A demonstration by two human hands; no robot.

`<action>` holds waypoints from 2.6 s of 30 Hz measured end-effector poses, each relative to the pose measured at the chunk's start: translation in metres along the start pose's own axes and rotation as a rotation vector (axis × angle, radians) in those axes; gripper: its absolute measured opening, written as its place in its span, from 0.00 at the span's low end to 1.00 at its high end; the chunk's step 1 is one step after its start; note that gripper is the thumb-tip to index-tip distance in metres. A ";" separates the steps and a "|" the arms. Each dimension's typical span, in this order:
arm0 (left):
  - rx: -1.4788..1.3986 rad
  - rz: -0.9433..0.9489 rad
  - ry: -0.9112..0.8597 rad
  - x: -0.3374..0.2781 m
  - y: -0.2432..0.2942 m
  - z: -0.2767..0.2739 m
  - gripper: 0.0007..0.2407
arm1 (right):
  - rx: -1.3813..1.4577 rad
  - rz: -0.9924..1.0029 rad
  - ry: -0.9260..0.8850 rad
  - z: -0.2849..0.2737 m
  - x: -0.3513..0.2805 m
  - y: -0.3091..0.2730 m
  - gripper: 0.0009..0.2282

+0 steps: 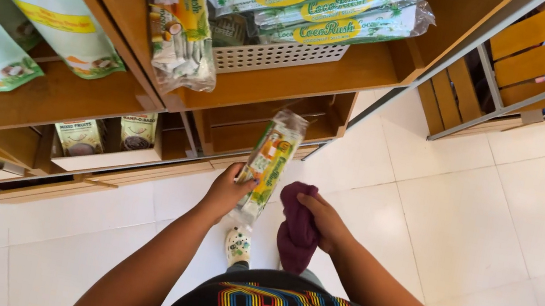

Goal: The recorder is wiping down individual plastic-wrapped product packages on grocery store shelves using a purple cleaning cloth.

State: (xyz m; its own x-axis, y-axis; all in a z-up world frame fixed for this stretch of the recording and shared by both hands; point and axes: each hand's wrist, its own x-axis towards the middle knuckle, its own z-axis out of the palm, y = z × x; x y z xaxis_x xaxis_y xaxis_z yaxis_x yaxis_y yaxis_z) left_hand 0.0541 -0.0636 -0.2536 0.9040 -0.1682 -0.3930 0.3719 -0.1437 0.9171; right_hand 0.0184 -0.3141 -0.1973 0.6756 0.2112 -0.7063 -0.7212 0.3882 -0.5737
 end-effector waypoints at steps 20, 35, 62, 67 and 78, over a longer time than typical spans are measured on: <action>-0.802 -0.052 0.718 0.123 -0.097 0.120 0.19 | 0.037 0.035 -0.042 -0.040 0.127 0.020 0.14; -0.191 0.210 0.790 0.212 -0.181 0.084 0.21 | -0.049 -0.281 -0.070 -0.089 0.289 -0.054 0.07; 0.859 0.272 0.146 0.285 -0.149 0.037 0.27 | -1.840 -0.494 0.287 -0.054 0.364 -0.056 0.19; 0.756 0.315 0.111 0.233 -0.110 0.074 0.25 | -1.643 -1.088 0.337 -0.058 0.331 -0.041 0.15; -0.053 0.207 0.041 0.072 0.027 0.088 0.26 | -0.702 -0.818 0.052 0.014 0.114 -0.066 0.19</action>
State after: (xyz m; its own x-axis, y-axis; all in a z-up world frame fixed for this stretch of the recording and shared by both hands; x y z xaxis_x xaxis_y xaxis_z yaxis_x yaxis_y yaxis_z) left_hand 0.1105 -0.1653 -0.2631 0.9697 -0.1485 -0.1940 0.1872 -0.0587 0.9806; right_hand 0.1456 -0.3028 -0.2341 0.9971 0.0761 -0.0077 0.0085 -0.2106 -0.9775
